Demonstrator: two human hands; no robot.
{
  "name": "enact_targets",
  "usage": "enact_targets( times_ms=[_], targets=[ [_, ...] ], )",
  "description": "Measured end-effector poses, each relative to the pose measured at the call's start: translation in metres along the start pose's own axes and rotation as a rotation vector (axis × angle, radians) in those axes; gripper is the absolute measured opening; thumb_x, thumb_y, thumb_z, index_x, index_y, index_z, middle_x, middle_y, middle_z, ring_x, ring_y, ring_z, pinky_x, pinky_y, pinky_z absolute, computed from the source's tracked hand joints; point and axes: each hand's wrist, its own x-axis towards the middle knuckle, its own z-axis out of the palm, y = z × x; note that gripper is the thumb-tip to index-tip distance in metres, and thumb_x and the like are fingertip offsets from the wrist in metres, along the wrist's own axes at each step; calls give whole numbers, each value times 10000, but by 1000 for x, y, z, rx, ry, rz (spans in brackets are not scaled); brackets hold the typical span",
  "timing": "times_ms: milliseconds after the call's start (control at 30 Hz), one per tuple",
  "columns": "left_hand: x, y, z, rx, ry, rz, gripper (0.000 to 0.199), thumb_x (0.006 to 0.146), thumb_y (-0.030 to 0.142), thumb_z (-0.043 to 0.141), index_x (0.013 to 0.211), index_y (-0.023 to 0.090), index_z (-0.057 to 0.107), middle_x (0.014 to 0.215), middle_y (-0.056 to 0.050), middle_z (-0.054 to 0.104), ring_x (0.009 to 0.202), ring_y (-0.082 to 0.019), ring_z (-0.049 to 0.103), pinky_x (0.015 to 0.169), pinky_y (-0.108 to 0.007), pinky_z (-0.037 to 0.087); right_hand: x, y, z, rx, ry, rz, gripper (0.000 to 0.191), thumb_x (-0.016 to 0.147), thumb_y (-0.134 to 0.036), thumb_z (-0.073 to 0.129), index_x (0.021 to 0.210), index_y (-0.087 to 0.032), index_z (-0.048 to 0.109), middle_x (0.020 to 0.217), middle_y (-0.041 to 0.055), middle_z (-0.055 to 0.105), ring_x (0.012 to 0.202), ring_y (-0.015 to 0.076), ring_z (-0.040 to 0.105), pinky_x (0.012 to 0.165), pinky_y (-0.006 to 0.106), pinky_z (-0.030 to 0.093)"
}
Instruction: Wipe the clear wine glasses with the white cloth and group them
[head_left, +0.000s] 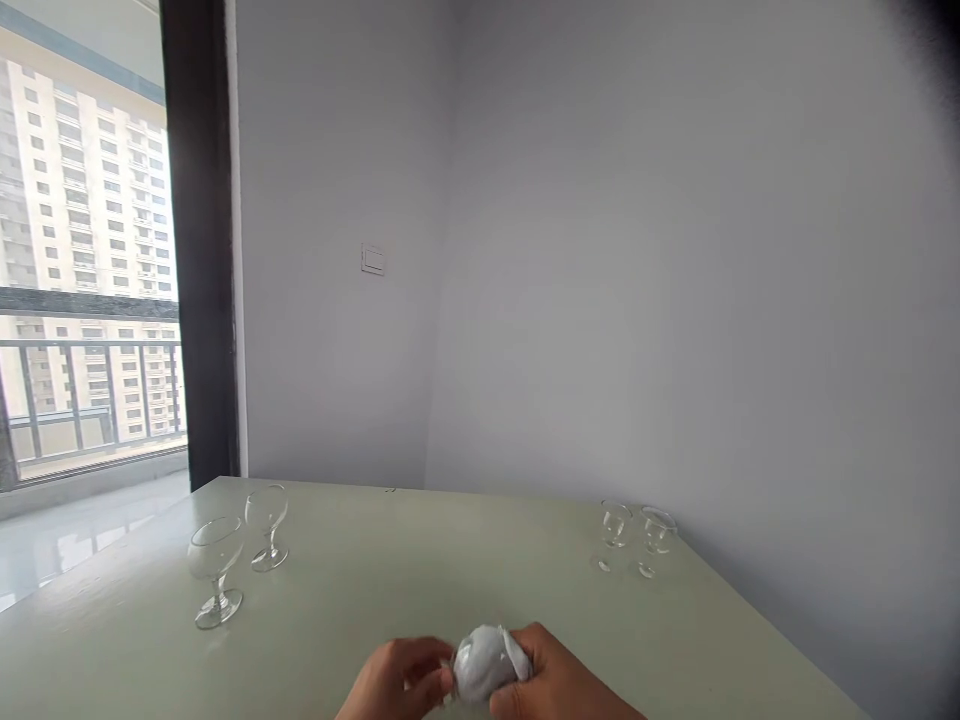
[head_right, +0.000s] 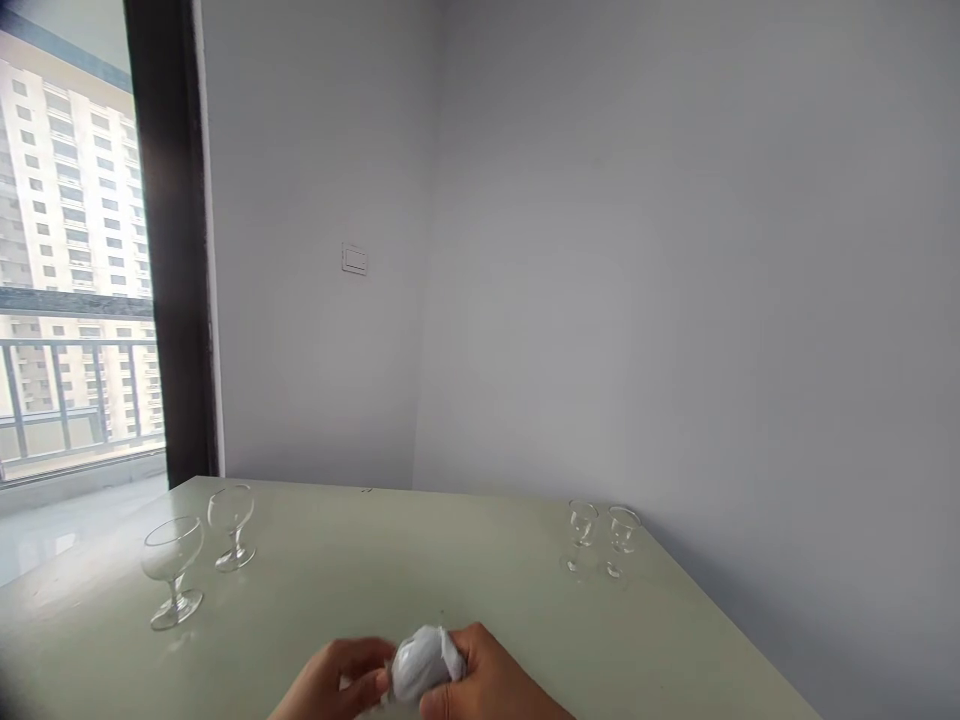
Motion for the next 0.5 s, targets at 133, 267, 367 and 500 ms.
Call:
enact_targets(
  times_ms=[133,267,367,500],
  targets=[
    [-1,-8,5,750,434,373,342,786,274,585,1127,275,558,891,-26,686,829,-213,593,833,-369,401,16,-4,18,302,16,31,382,479,-411,743,732,-132,682,589,-20,524,579,113,438,599,235,340],
    [-3,-14,2,733,467,350,138,818,272,558,946,259,606,677,18,641,643,-154,542,680,-288,396,9,-10,29,114,79,46,488,488,-392,738,883,-115,663,678,1,556,650,145,482,647,263,359],
    [-1,-15,2,261,262,93,349,783,544,527,815,216,642,600,14,582,589,-133,492,573,-240,355,-10,-24,24,-141,43,22,467,541,-273,716,986,-155,639,823,16,617,761,186,542,693,278,371],
    [3,-11,4,-237,-188,-103,723,649,800,376,799,150,656,571,21,518,533,-101,443,477,-203,307,-25,-35,11,-268,-38,75,383,560,-247,712,936,-197,664,835,5,646,806,215,571,711,292,375]
  ],
)
